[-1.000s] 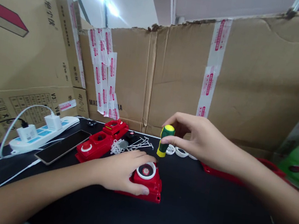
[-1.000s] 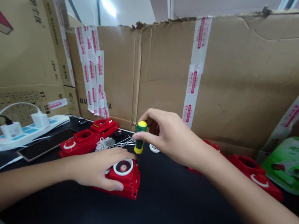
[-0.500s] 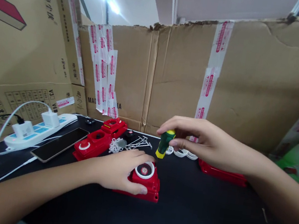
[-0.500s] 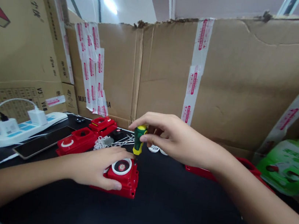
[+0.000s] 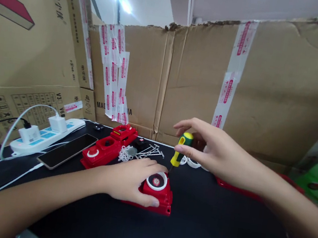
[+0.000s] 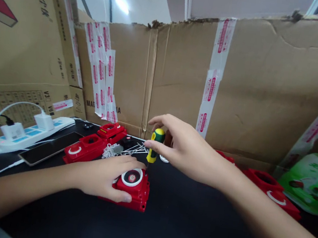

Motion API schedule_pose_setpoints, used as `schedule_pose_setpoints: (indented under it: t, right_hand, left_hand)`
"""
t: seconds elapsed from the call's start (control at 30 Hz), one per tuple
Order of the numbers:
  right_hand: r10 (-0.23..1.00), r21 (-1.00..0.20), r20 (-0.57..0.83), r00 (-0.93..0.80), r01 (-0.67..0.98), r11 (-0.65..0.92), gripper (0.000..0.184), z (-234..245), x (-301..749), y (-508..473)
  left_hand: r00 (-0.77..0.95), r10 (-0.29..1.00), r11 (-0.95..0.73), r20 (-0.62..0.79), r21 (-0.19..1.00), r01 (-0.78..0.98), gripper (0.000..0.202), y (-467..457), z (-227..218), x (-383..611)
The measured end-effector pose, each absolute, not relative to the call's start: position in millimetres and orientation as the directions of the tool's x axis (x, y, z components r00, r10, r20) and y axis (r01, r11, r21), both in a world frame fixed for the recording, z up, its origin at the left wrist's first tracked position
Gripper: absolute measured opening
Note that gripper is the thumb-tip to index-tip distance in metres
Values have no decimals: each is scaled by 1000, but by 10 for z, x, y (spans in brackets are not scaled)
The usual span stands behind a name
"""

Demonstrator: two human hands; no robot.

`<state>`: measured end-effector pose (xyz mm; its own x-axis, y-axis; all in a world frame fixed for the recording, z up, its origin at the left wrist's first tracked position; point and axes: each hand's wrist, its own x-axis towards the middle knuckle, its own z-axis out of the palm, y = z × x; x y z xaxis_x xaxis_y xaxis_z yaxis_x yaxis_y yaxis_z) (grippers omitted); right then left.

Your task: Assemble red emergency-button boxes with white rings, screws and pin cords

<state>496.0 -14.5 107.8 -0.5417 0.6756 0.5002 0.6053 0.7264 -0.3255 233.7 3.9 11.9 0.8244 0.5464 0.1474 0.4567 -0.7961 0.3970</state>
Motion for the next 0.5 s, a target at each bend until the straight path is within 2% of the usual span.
schedule_pose_setpoints:
  t: [0.13, 0.2, 0.37, 0.5]
  right_hand:
    - [669, -418, 368, -646, 528, 739, 33, 1228, 5096, -208]
    - [674, -426, 353, -649, 529, 734, 28, 1252, 5132, -201]
    - [688, -370, 428, -586, 581, 725, 19, 1183, 5070, -160]
    - [661, -237, 566, -493, 670, 703, 16, 1051, 4922, -159]
  left_hand:
    - [833, 535, -803, 144, 392, 448, 71, 50, 123, 2343]
    - [834, 534, -802, 139, 395, 448, 70, 51, 127, 2340]
    - [833, 537, -799, 129, 394, 454, 68, 37, 153, 2343]
    - [828, 547, -795, 122, 387, 468, 69, 30, 159, 2352]
